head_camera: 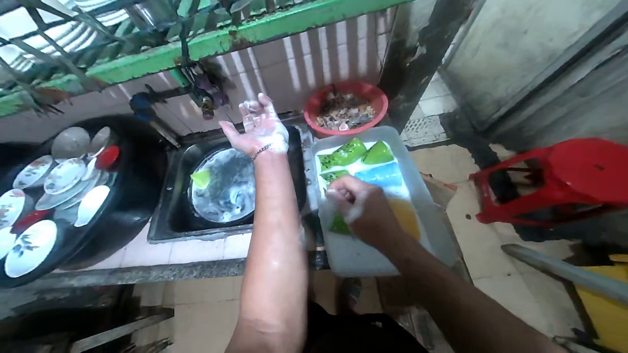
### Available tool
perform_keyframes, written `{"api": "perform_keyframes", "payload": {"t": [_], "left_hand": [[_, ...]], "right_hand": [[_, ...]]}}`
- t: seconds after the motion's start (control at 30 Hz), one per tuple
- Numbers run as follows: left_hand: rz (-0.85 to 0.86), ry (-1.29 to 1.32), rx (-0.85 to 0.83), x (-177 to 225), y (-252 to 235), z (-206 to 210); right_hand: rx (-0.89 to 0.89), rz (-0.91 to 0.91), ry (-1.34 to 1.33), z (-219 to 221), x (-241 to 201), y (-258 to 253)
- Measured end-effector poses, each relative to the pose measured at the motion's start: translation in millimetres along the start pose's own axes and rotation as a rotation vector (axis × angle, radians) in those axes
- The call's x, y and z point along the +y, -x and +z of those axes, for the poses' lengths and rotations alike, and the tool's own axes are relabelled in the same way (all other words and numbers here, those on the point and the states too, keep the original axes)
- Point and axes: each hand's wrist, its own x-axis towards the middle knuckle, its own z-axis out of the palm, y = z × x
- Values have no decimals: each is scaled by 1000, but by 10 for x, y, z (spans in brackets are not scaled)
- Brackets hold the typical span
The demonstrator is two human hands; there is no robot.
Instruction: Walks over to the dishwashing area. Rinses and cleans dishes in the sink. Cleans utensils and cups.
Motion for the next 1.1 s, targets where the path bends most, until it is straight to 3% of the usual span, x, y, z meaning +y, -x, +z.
{"api": "perform_keyframes", "payload": {"t": [0.13,0.23,0.3,0.37,0.43,0.5,0.6,0.7,0.8,0.9,1.0,1.1], "left_hand": [[-6,-98,-41,82,11,-17],[-99,-625,-233,116,265,-98],[-173,-1091,-579,112,517,-382],[-296,-1610,-1095,125,847,-740],[-440,-2184,-1625,79,1165,-1037],[-711,-2465,-1782,-64,1412,-1253],[-620,-2553,-1701,-184,1533,-1475],[-590,-2659,-1579,-235,1499,-1483],[-531,-2694,-1537,-177,1385,-1520],[-619,-2654,-1295,-155,1376,-1331],[-513,-2121,-811,-98,1410,-1304],[-439,-1504,-389,-383,1394,-1382]], "right_hand": [[26,-12,-233,-481,53,-261],[141,-23,-473,-793,155,-529],[110,22,-229,-819,446,-641],[-192,279,298,-776,741,-655],[-427,505,576,-644,879,-533],[-561,620,726,-549,857,-245],[-809,703,728,-388,843,120],[-854,687,704,-238,1050,252],[-758,692,630,-334,1205,160],[-402,761,307,-600,1075,109],[18,683,20,-588,847,161],[79,351,150,-245,519,117]]}}
